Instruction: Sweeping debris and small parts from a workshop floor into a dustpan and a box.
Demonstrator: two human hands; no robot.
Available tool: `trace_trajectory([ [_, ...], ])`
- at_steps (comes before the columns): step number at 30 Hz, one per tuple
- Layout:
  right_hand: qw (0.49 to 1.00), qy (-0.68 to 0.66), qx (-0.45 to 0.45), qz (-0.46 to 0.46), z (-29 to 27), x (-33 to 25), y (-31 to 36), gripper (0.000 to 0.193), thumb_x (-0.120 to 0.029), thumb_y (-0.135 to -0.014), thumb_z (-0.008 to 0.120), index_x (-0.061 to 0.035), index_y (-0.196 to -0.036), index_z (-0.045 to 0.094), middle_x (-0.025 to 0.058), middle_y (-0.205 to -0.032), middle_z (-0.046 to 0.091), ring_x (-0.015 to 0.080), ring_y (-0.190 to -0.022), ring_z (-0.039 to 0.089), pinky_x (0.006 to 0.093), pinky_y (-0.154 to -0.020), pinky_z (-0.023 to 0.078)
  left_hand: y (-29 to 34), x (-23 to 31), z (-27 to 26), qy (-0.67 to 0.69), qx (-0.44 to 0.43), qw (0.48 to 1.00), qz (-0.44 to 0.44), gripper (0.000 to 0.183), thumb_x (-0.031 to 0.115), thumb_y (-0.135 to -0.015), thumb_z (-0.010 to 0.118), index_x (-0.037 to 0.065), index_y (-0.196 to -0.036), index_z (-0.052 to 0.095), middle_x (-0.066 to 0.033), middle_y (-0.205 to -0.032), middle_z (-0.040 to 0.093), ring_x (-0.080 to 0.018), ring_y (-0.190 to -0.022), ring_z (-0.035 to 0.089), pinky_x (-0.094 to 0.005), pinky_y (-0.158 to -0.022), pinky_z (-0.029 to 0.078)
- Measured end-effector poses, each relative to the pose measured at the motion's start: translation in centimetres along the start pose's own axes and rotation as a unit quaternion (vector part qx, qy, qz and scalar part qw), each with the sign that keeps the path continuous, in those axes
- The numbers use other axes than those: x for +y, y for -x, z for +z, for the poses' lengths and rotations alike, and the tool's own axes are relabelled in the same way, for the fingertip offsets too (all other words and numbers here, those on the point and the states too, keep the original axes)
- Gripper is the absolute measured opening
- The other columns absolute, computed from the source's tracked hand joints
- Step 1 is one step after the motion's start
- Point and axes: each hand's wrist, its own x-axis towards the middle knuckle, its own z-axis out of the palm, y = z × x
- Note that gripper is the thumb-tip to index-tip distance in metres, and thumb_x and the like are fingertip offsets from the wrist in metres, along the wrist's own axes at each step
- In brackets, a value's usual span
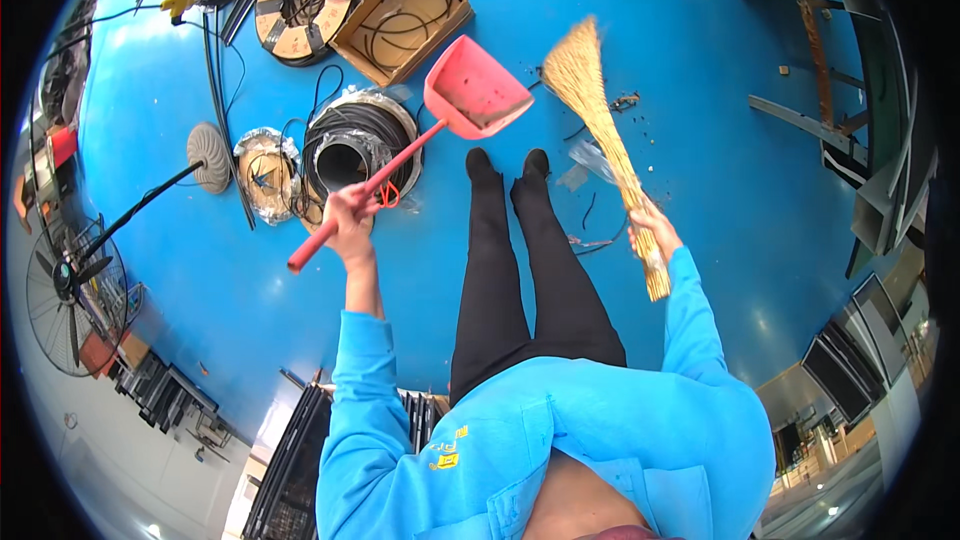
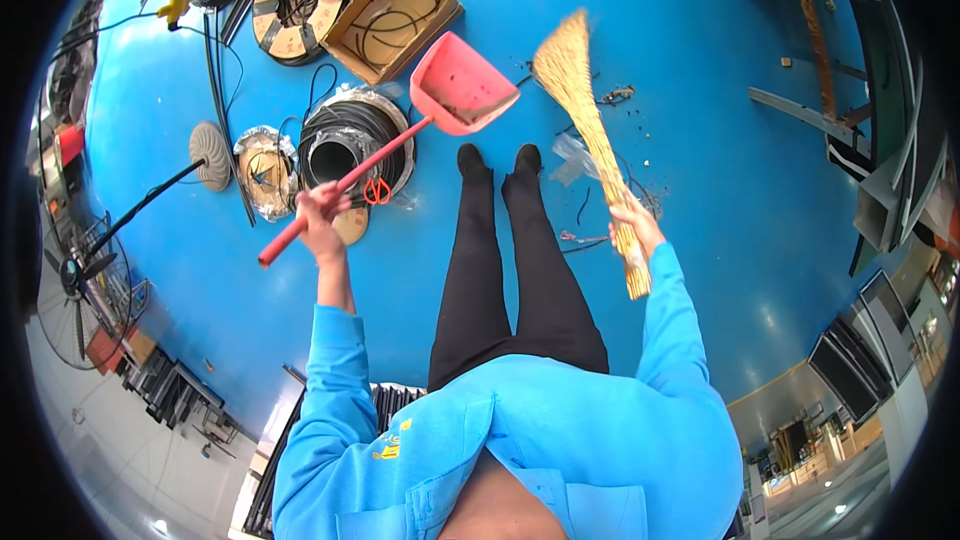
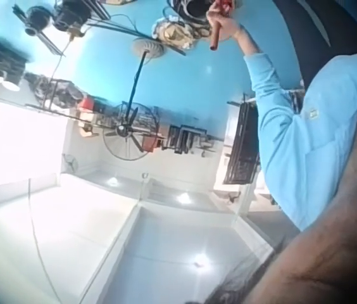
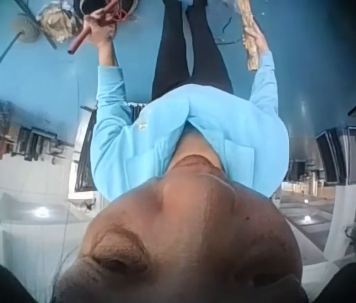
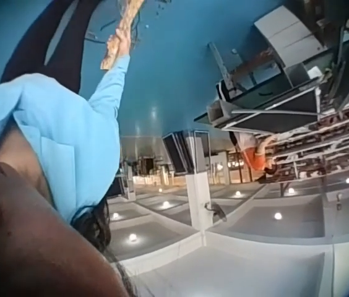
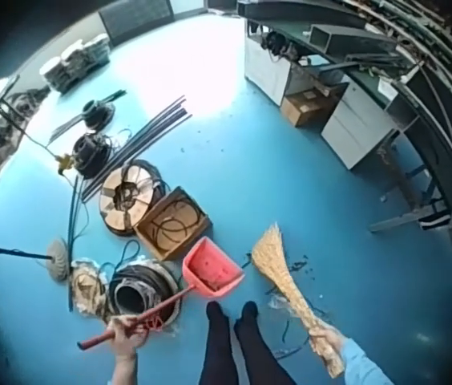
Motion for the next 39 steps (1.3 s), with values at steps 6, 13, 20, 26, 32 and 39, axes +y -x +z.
trace_trajectory([
  [6, 0.991, -0.121, 0.043, -0.023, -1.7, 5.7, 5.2, 0.062, -0.009, -0.080, 0.050, -0.0210, -0.137, 0.028, 0.0138, -0.077, 0.055, 0.0188, -0.055, 0.054, 0.0267, -0.042, 0.045, -8.1, -3.6, 13.2, 0.003, -0.090, 0.996, 0.011, 0.026, 0.024, -0.091, 0.050, -0.001, -0.088, 0.055, -0.0082, -0.080, 0.060, -0.0119, -0.058, 0.054, -0.0205, -0.055, 0.046],
  [13, 0.975, -0.192, 0.108, -0.022, 2.7, 12.4, 6.8, 0.067, -0.005, -0.077, 0.049, -0.0221, -0.138, 0.025, 0.0145, -0.076, 0.055, 0.0199, -0.053, 0.054, 0.0276, -0.042, 0.046, -13.7, -8.3, 25.5, -0.104, -0.154, 0.982, 0.026, 0.032, 0.034, -0.084, 0.060, 0.002, -0.079, 0.056, -0.0050, -0.072, 0.058, -0.0128, -0.057, 0.053, -0.0236, -0.054, 0.045],
  [20, 0.962, -0.212, 0.174, -0.016, 6.3, 17.1, 7.7, 0.076, 0.003, -0.073, 0.051, -0.0171, -0.140, 0.020, 0.0129, -0.076, 0.057, 0.0189, -0.050, 0.054, 0.0274, -0.042, 0.046, -17.2, -11.1, 30.3, -0.114, -0.293, 0.938, 0.145, 0.025, 0.021, -0.078, 0.067, 0.003, -0.088, 0.053, -0.0058, -0.089, 0.060, -0.0133, -0.064, 0.055, -0.0236, -0.058, 0.046],
  [26, 0.957, -0.140, 0.252, 0.044, 6.6, 23.8, 10.2, 0.071, 0.004, -0.070, 0.056, -0.0108, -0.134, 0.028, 0.0121, -0.076, 0.058, 0.0168, -0.049, 0.052, 0.0280, -0.043, 0.045, -17.7, -15.6, 29.1, -0.133, -0.256, 0.947, 0.139, 0.027, 0.009, -0.078, 0.064, 0.003, -0.102, 0.055, -0.0071, -0.088, 0.059, -0.0126, -0.065, 0.055, -0.0221, -0.058, 0.045],
  [32, 0.952, -0.061, 0.286, 0.094, 5.7, 32.1, 10.4, 0.034, -0.001, -0.066, 0.063, -0.0020, -0.096, 0.048, 0.0083, -0.071, 0.056, 0.0172, -0.051, 0.053, 0.0272, -0.047, 0.044, -17.0, -39.2, 22.9, -0.442, -0.349, 0.826, -0.023, 0.018, 0.018, -0.076, 0.061, 0.004, -0.087, 0.065, -0.0077, -0.079, 0.065, -0.0211, -0.065, 0.058, -0.0312, -0.064, 0.047],
  [39, 0.936, -0.077, 0.210, 0.272, 3.6, 41.1, 7.4, 0.026, -0.001, -0.069, 0.059, -0.0016, -0.094, 0.053, 0.0093, -0.074, 0.058, 0.0200, -0.062, 0.055, 0.0302, -0.055, 0.046, -15.1, -56.0, 24.9, -0.672, -0.348, 0.649, 0.075, 0.028, 0.020, -0.077, 0.059, 0.004, -0.099, 0.055, -0.0141, -0.089, 0.060, -0.0324, -0.077, 0.059, -0.0404, -0.070, 0.049],
])
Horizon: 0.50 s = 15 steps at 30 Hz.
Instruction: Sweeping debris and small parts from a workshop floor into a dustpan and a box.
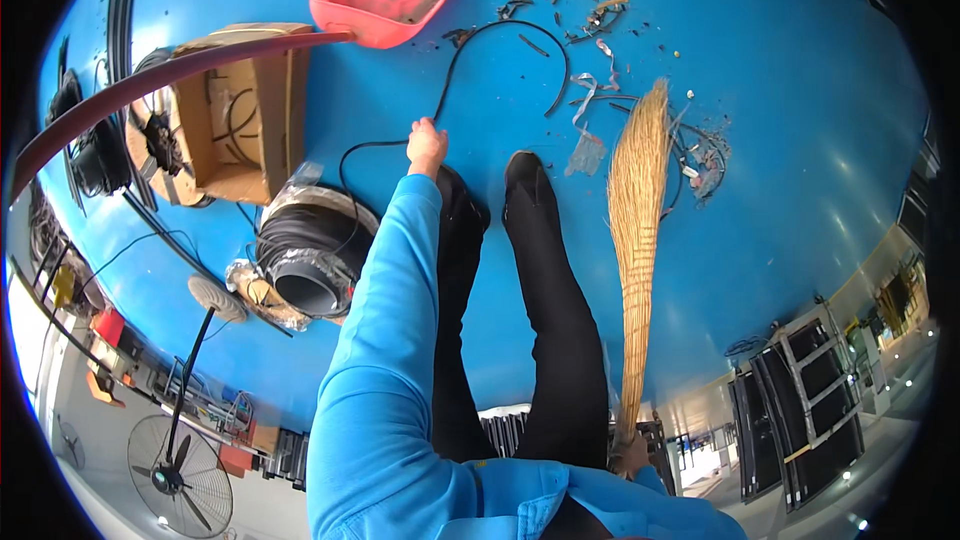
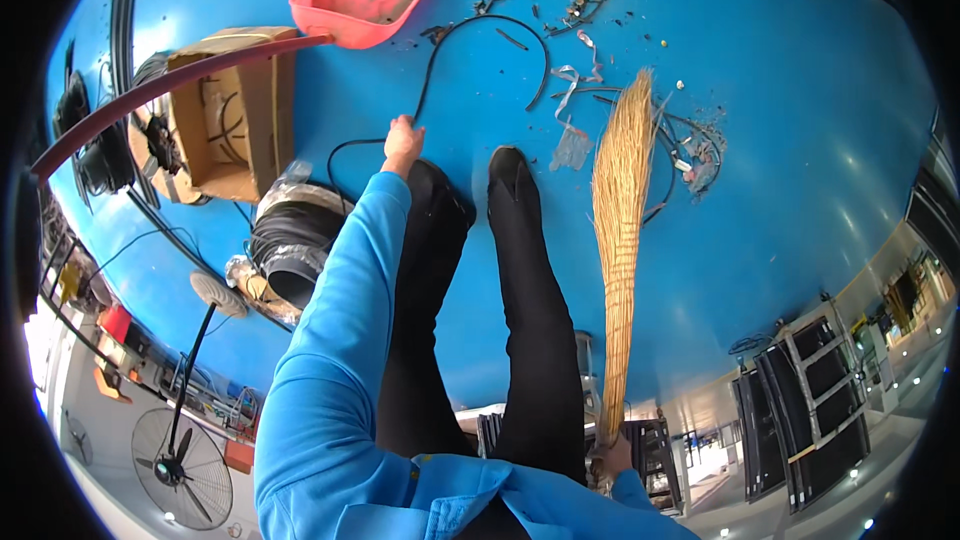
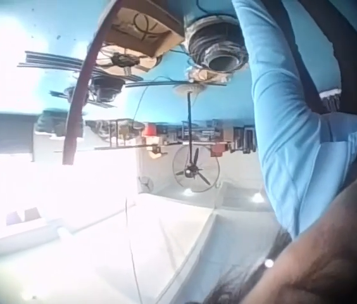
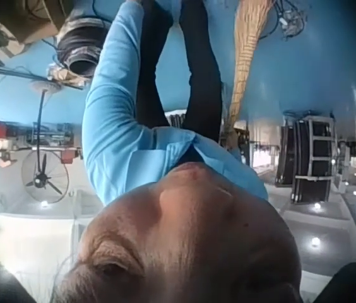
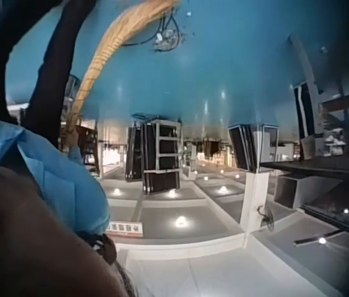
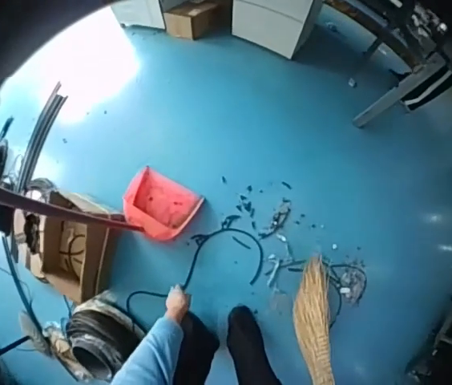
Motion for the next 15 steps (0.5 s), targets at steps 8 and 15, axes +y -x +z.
trace_trajectory([
  [8, 0.999, -0.008, -0.016, -0.033, 3.2, 0.6, -2.5, 0.033, 0.001, -0.070, 0.055, -0.0025, -0.103, 0.055, 0.0108, -0.079, 0.059, 0.0212, -0.063, 0.054, 0.0315, -0.055, 0.044, -4.4, 0.3, 3.3, -0.099, 0.060, 0.992, 0.055, 0.026, 0.019, -0.081, 0.055, 0.005, -0.101, 0.044, -0.0172, -0.091, 0.056, -0.0380, -0.073, 0.058, -0.0454, -0.067, 0.047],
  [15, 1.000, -0.013, 0.010, -0.008, 2.3, -2.1, -0.2, 0.034, 0.001, -0.067, 0.053, -0.0013, -0.100, 0.056, 0.0105, -0.077, 0.060, 0.0220, -0.063, 0.055, 0.0314, -0.054, 0.044, 5.7, -0.5, -5.6, 0.070, 0.061, 0.992, 0.090, 0.018, 0.014, -0.085, 0.051, 0.008, -0.101, 0.044, -0.0141, -0.081, 0.059, -0.0348, -0.070, 0.058, -0.0418, -0.061, 0.044],
])
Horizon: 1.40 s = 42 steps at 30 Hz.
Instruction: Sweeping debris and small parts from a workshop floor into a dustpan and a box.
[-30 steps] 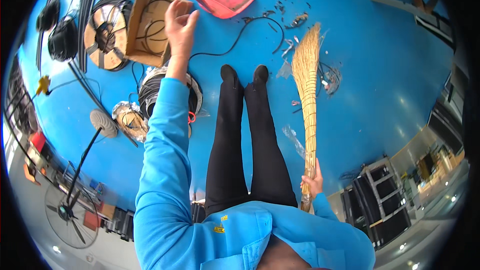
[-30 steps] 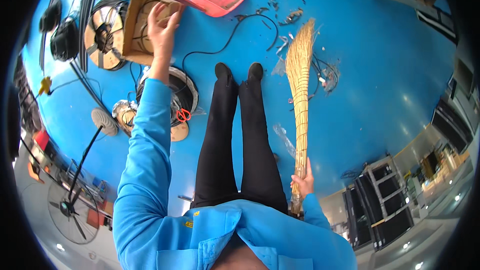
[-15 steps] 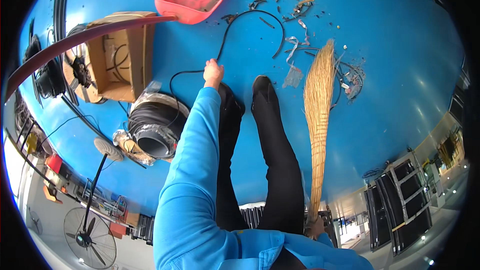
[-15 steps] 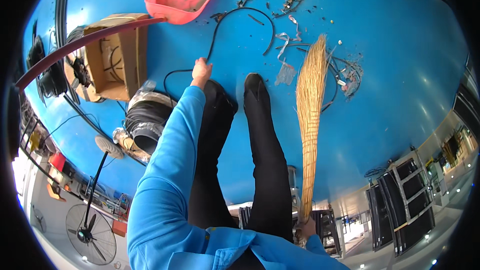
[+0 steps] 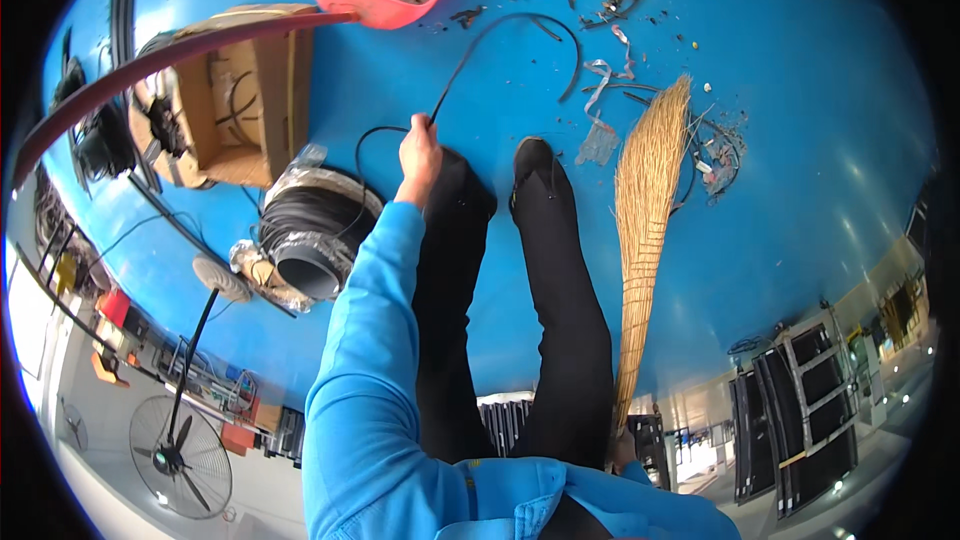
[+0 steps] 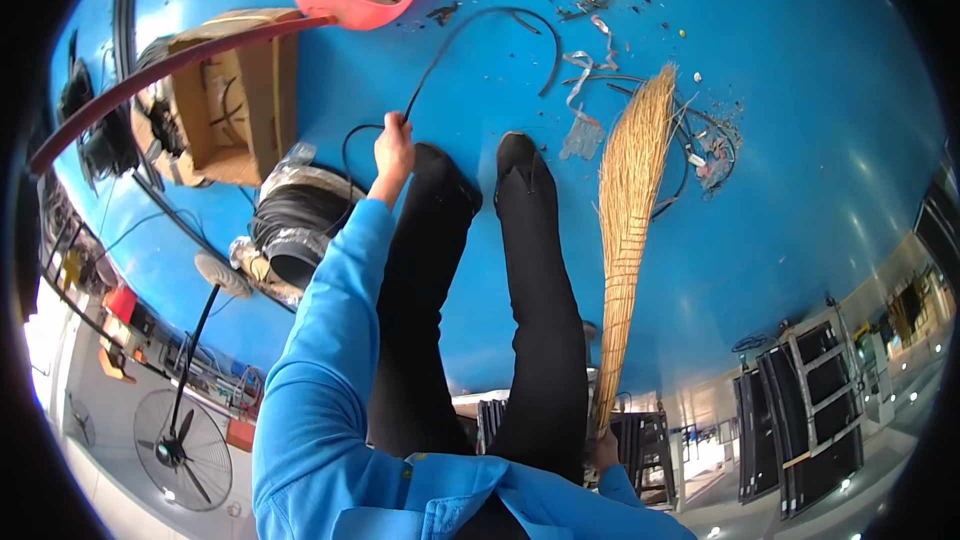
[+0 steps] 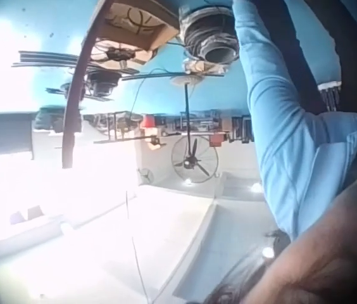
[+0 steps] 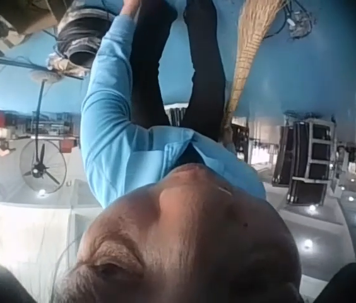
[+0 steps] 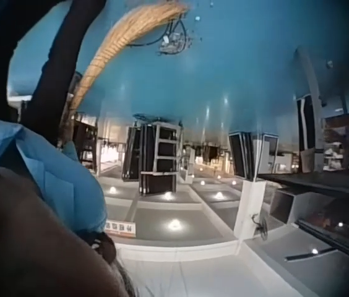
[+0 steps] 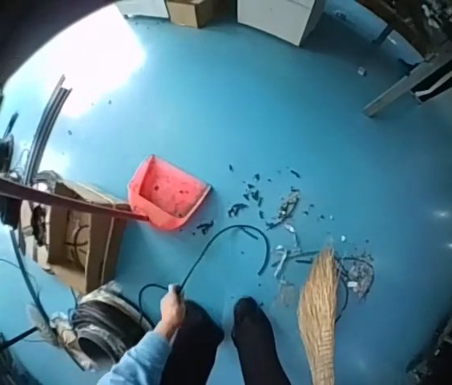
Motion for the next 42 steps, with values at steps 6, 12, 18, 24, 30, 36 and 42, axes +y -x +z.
trace_trajectory([
  [6, 0.992, -0.115, 0.003, -0.045, -2.1, -2.8, 4.5, 0.024, 0.001, -0.060, 0.053, 0.0007, -0.084, 0.054, 0.0103, -0.067, 0.056, 0.0194, -0.055, 0.053, 0.0294, -0.049, 0.044, 14.4, -2.3, -17.6, 0.024, 0.068, 0.997, -0.005, 0.015, 0.015, -0.087, 0.051, 0.006, -0.099, 0.050, -0.0122, -0.081, 0.058, -0.0305, -0.067, 0.056, -0.0374, -0.062, 0.044],
  [12, 0.996, -0.072, 0.008, -0.052, -5.6, -0.2, 9.0, 0.023, 0.001, -0.060, 0.052, 0.0004, -0.082, 0.053, 0.0106, -0.063, 0.054, 0.0201, -0.050, 0.051, 0.0294, -0.046, 0.043, 30.1, -3.2, -32.3, -0.016, 0.140, 0.988, -0.071, 0.014, 0.009, -0.086, 0.049, 0.003, -0.099, 0.051, -0.0124, -0.085, 0.058, -0.0282, -0.069, 0.056, -0.0345, -0.065, 0.045],
  [18, 0.992, 0.021, 0.055, -0.113, -7.3, -2.1, 12.2, 0.022, 0.001, -0.060, 0.051, 0.0000, -0.082, 0.052, 0.0109, -0.061, 0.053, 0.0204, -0.046, 0.050, 0.0296, -0.044, 0.042, 41.2, -8.1, -36.5, -0.087, 0.171, 0.964, -0.185, 0.018, 0.009, -0.086, 0.049, 0.004, -0.103, 0.050, -0.0134, -0.086, 0.059, -0.0296, -0.071, 0.057, -0.0372, -0.064, 0.046],
  [24, 0.979, 0.090, 0.040, -0.179, -7.7, -4.6, 14.1, 0.022, 0.001, -0.061, 0.051, 0.0000, -0.083, 0.052, 0.0113, -0.060, 0.053, 0.0208, -0.045, 0.050, 0.0303, -0.043, 0.042, 43.4, -13.0, -33.8, -0.064, 0.086, 0.935, -0.339, 0.033, 0.020, -0.085, 0.052, 0.005, -0.113, 0.045, -0.0171, -0.098, 0.058, -0.0351, -0.086, 0.058, -0.0420, -0.074, 0.047],
  [30, 0.986, 0.055, 0.036, -0.156, -5.9, -7.2, 16.4, 0.021, 0.002, -0.062, 0.050, -0.0001, -0.083, 0.052, 0.0115, -0.060, 0.053, 0.0206, -0.045, 0.050, 0.0303, -0.043, 0.042, 38.4, -14.0, -29.3, -0.023, -0.162, 0.912, -0.375, 0.051, 0.027, -0.075, 0.060, 0.003, -0.119, 0.047, -0.0169, -0.115, 0.055, -0.0361, -0.097, 0.056, -0.0401, -0.086, 0.045],
  [36, 0.982, -0.034, 0.014, -0.185, -2.1, -10.3, 15.8, 0.018, 0.004, -0.065, 0.052, 0.0008, -0.083, 0.053, 0.0109, -0.062, 0.055, 0.0178, -0.044, 0.050, 0.0276, -0.041, 0.042, 21.3, -5.4, -31.9, 0.173, 0.083, 0.981, -0.022, 0.052, 0.019, -0.076, 0.061, 0.005, -0.123, 0.045, -0.0180, -0.118, 0.051, -0.0339, -0.106, 0.051, -0.0367, -0.090, 0.042],
  [42, 0.970, -0.062, 0.067, -0.226, 2.2, -12.6, 14.6, 0.015, 0.005, -0.066, 0.055, 0.0002, -0.080, 0.053, 0.0104, -0.062, 0.056, 0.0172, -0.045, 0.050, 0.0283, -0.043, 0.043, 3.7, 11.7, -39.3, 0.253, 0.129, 0.947, 0.152, 0.086, 0.023, -0.068, 0.073, 0.004, -0.135, 0.024, -0.0200, -0.134, 0.032, -0.0317, -0.121, 0.037, -0.0376, -0.097, 0.036],
])
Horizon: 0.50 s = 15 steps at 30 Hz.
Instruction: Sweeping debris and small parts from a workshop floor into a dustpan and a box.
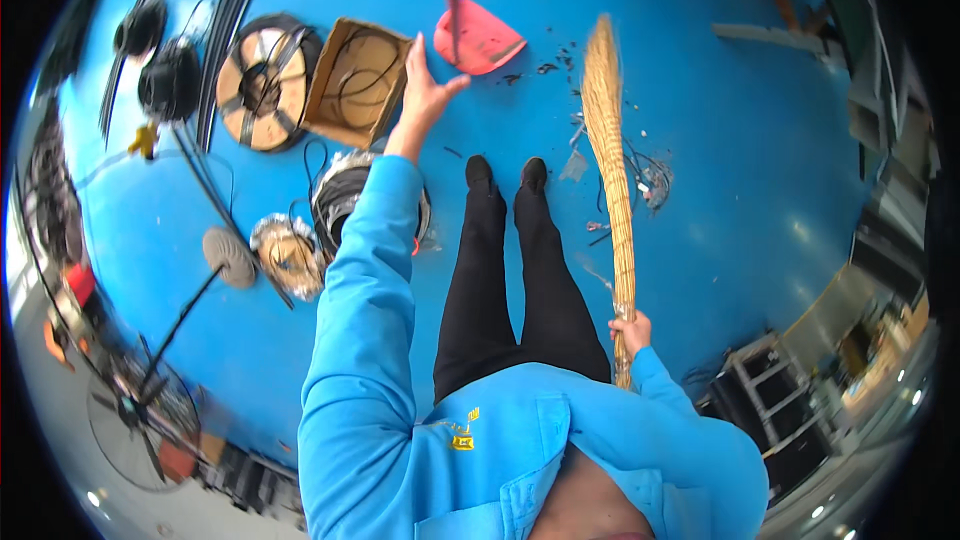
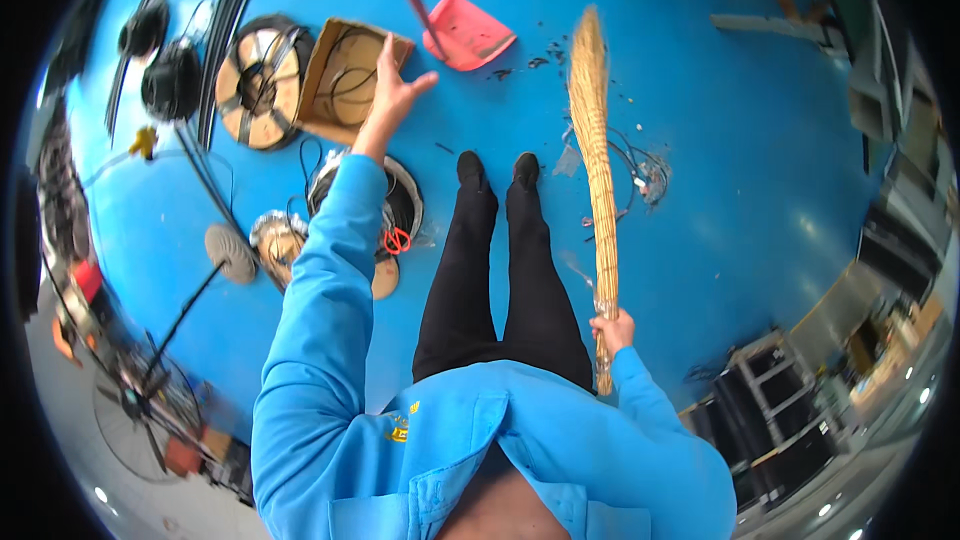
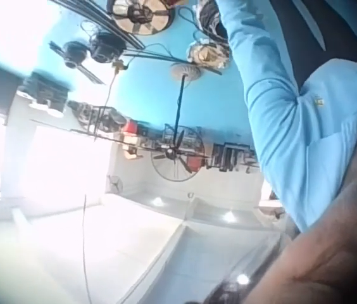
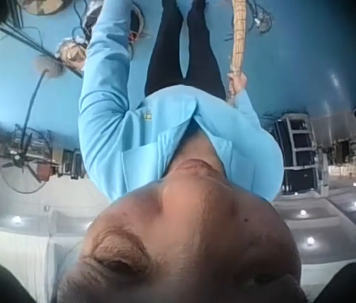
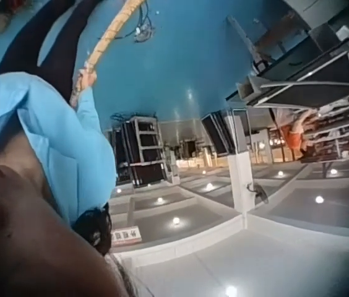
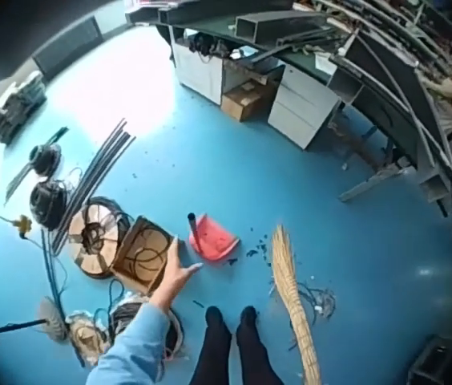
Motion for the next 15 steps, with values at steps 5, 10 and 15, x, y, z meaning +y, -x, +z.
trace_trajectory([
  [5, 0.995, -0.095, -0.028, -0.022, 3.1, -4.8, 1.0, 0.022, 0.002, -0.066, 0.060, -0.0007, -0.085, 0.049, 0.0097, -0.062, 0.055, 0.0163, -0.047, 0.052, 0.0271, -0.043, 0.045, -8.0, 3.8, 4.4, 0.204, 0.001, 0.973, -0.106, 0.059, 0.024, -0.073, 0.072, 0.002, -0.121, 0.044, -0.0165, -0.109, 0.052, -0.0248, -0.096, 0.052, -0.0334, -0.081, 0.044],
  [10, 0.968, -0.225, -0.087, 0.072, 1.2, -3.5, -0.2, 0.021, 0.001, -0.069, 0.059, -0.0018, -0.087, 0.049, 0.0105, -0.063, 0.055, 0.0180, -0.048, 0.054, 0.0276, -0.042, 0.045, -7.4, 1.5, 3.5, 0.317, -0.023, 0.935, -0.156, 0.014, 0.019, -0.083, 0.060, 0.006, -0.078, 0.057, -0.0019, -0.067, 0.053, -0.0097, -0.055, 0.047, -0.0220, -0.051, 0.041],
  [15, 0.936, -0.331, 0.043, 0.112, 1.1, 4.6, -0.9, 0.024, 0.001, -0.069, 0.059, -0.0019, -0.091, 0.050, 0.0107, -0.063, 0.054, 0.0185, -0.047, 0.053, 0.0306, -0.040, 0.046, -1.1, 7.4, 1.9, 0.153, -0.059, 0.983, -0.088, 0.026, 0.022, -0.086, 0.055, 0.004, -0.067, 0.053, -0.0013, -0.063, 0.048, -0.0112, -0.060, 0.042, -0.0218, -0.059, 0.036],
])
